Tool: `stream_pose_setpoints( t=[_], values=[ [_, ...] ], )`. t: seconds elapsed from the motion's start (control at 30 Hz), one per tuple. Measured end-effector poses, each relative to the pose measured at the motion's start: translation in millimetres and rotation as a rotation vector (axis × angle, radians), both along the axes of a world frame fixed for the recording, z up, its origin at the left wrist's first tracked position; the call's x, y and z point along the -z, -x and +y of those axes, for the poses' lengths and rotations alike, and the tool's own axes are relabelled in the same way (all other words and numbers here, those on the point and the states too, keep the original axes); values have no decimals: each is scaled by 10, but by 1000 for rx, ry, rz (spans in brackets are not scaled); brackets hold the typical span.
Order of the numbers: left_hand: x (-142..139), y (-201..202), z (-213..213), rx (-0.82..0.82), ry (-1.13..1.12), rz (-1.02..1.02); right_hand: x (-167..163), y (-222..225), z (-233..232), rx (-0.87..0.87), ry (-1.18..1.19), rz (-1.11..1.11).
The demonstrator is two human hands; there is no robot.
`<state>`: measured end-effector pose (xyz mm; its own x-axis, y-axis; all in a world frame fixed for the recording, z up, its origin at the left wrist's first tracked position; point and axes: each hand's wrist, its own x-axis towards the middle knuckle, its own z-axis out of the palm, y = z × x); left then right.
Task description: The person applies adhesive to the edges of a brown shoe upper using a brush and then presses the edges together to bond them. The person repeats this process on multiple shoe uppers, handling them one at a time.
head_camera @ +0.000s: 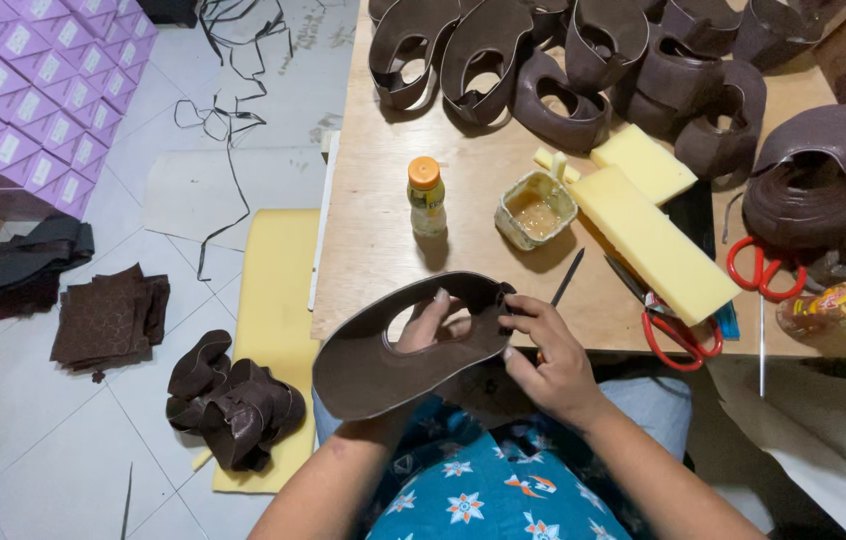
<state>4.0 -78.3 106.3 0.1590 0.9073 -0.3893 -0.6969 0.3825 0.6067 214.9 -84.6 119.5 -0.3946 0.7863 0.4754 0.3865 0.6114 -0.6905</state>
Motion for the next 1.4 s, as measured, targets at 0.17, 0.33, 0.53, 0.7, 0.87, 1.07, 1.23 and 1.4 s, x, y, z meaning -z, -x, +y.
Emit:
stream_pose_setpoints(
  t=[0.17, 0.33, 0.53, 0.7, 0.87, 1.07, 1.23, 1.4],
  values=[
    [283, 119, 51, 53, -17, 31, 288, 134, 258, 194, 538, 406],
    [742, 360, 163, 166, -46, 205, 311, 102, 457, 321, 874, 284],
    [903, 1267, 151, -672, 312, 180, 137, -17, 493, 381, 886, 288],
    [436, 1315, 38, -976, -62, 745, 125, -46, 467, 420, 845, 217],
    [-135, 607, -7, -329, -459, 1090, 207, 40, 546, 355, 752, 193],
    [-153, -119, 304, 202, -316, 1052, 321, 85, 684, 269, 744, 224],
    [132, -195, 485, 244, -340, 1034, 373, 33, 740, 358, 773, 71],
    [404, -155, 514, 166, -322, 1250, 409, -4, 800, 352, 834, 88]
  ],
)
